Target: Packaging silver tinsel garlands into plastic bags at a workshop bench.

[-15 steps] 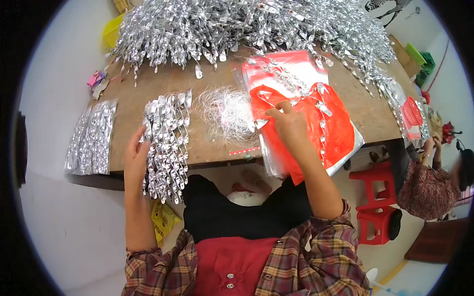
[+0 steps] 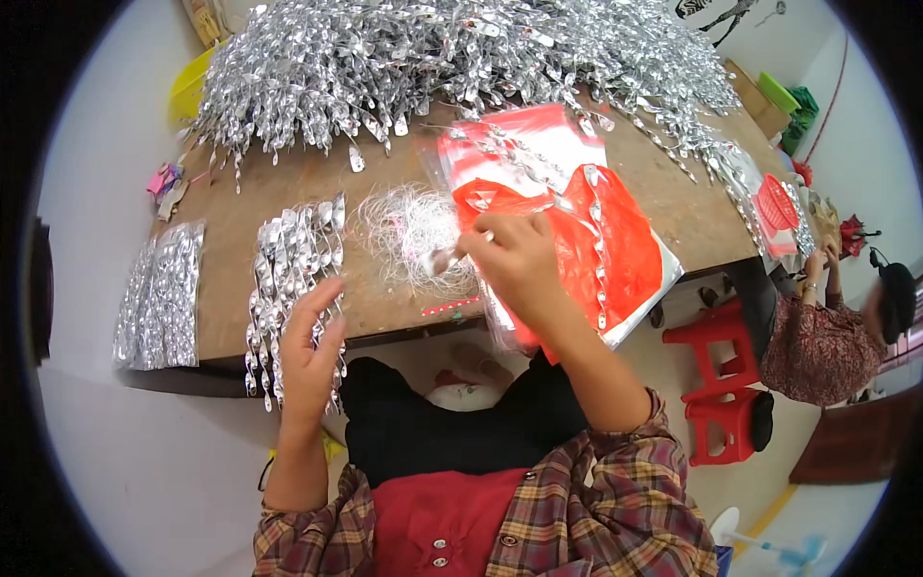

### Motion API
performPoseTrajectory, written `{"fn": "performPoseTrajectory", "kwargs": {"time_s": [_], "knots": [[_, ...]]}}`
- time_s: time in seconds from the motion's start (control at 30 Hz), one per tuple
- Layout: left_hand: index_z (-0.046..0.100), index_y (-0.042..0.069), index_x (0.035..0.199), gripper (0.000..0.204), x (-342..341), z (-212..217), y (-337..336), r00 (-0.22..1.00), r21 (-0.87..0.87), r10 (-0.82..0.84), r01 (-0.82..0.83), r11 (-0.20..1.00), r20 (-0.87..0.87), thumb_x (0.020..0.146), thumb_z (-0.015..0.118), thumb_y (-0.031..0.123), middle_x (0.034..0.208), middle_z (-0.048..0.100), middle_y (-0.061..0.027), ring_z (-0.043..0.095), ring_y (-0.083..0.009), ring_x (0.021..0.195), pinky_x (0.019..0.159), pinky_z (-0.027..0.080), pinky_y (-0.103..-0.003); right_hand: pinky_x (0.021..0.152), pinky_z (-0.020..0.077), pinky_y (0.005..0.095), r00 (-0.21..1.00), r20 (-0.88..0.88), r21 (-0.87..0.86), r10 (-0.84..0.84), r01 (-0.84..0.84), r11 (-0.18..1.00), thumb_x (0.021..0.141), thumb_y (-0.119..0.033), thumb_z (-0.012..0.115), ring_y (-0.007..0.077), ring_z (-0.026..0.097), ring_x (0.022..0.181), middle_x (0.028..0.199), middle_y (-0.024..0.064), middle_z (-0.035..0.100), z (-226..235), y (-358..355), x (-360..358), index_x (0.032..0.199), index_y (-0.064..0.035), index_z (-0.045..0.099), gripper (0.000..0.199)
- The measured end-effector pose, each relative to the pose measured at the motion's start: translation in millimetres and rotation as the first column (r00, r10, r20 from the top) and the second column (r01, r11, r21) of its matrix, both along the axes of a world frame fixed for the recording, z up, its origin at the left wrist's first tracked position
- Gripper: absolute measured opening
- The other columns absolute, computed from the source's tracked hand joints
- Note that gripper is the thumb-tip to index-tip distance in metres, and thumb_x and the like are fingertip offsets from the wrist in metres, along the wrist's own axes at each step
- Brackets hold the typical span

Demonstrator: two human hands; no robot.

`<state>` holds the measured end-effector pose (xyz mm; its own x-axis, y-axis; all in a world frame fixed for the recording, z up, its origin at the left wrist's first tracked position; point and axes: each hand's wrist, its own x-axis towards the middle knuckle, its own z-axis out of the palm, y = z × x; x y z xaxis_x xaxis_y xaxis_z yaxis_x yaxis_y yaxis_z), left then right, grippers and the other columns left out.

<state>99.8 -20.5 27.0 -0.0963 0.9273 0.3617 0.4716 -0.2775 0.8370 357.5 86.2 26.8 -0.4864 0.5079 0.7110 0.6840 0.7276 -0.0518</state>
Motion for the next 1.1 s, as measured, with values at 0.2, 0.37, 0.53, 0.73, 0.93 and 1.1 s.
{"fn": "performPoseTrajectory", "kwargs": {"time_s": [0.2,0.37,0.53,0.73,0.93,1.1], "knots": [[0.059,0.003,0.116,0.035,47.6,15.6,-6.8,0.941,0.15,-0.298,0.275,0.95,0.163,0.081,0.065,0.007,0.124,0.054,-0.0174,0.053,-0.027,0.114,0.096,0.041,-0.034,0.066,0.0377,0.0305,0.948,-0.089,0.087,0.305,-0.297,0.951,0.066,-0.014,0.068,0.0142,0.057,0.075,0.09,0.0032,0.061,32.1,-68.6,-45.1,0.09,-0.0097,0.065,0.024],[0.062,0.0,0.105,0.022,37.0,9.8,-7.5,0.885,0.319,-0.299,0.186,0.929,0.356,0.084,0.061,0.005,0.115,0.058,-0.0205,0.061,-0.0254,0.098,0.082,0.05,-0.031,0.072,0.0449,0.0321,0.884,-0.392,-0.049,0.256,-0.298,0.953,0.071,0.0,0.068,0.02,0.059,0.079,0.09,0.0062,0.062,25.2,-53.2,-40.9,0.096,-0.0059,0.063,0.026],[0.049,0.0,0.101,0.023,8.6,40.5,-14.3,0.876,0.63,-0.147,-0.205,0.749,0.46,0.092,0.052,0.022,0.098,0.06,-0.0233,0.06,-0.0317,0.092,0.079,0.049,-0.043,0.069,0.0467,0.0298,0.899,-0.435,-0.292,-0.038,-0.101,0.951,0.08,0.001,0.062,0.0205,0.06,0.077,0.085,0.0091,0.063,7.8,-11.7,4.0,0.09,-0.001,0.062,0.01],[0.046,0.005,0.098,0.016,1.7,65.6,-36.8,0.642,0.629,-0.449,-0.068,0.774,0.622,0.096,0.044,0.021,0.078,0.057,-0.0142,0.056,-0.0199,0.057,0.057,0.049,-0.035,0.064,0.0385,0.0342,0.991,-0.061,-0.379,0.119,-0.133,0.916,0.078,-0.009,0.064,0.0238,0.056,0.065,0.072,0.005,0.058,-27.7,-9.4,-8.1,0.082,-0.0082,0.062,0.005],[0.051,0.0,0.104,0.02,8.9,44.1,-33.7,0.605,0.09,-0.14,0.113,0.99,0.784,0.096,0.044,0.016,0.075,0.055,-0.008,0.047,-0.0096,0.051,0.05,0.043,-0.023,0.064,0.038,0.0341,0.992,-0.011,-0.346,0.127,-0.123,0.93,0.077,-0.01,0.064,0.0224,0.056,0.066,0.072,0.0032,0.058,-33.5,3.4,-33.9,0.08,-0.0098,0.062,0.004],[0.052,0.0,0.106,0.022,9.6,23.6,-23.3,0.519,-0.068,-0.019,0.148,0.987,0.855,0.096,0.043,0.018,0.075,0.055,-0.0057,0.046,-0.0079,0.052,0.049,0.041,-0.023,0.065,0.0381,0.0335,0.966,0.088,-0.308,0.242,-0.205,0.929,0.073,-0.011,0.064,0.0197,0.057,0.068,0.074,0.0019,0.058,-43.9,13.2,-46.1,0.08,-0.0112,0.061,0.007]]}}
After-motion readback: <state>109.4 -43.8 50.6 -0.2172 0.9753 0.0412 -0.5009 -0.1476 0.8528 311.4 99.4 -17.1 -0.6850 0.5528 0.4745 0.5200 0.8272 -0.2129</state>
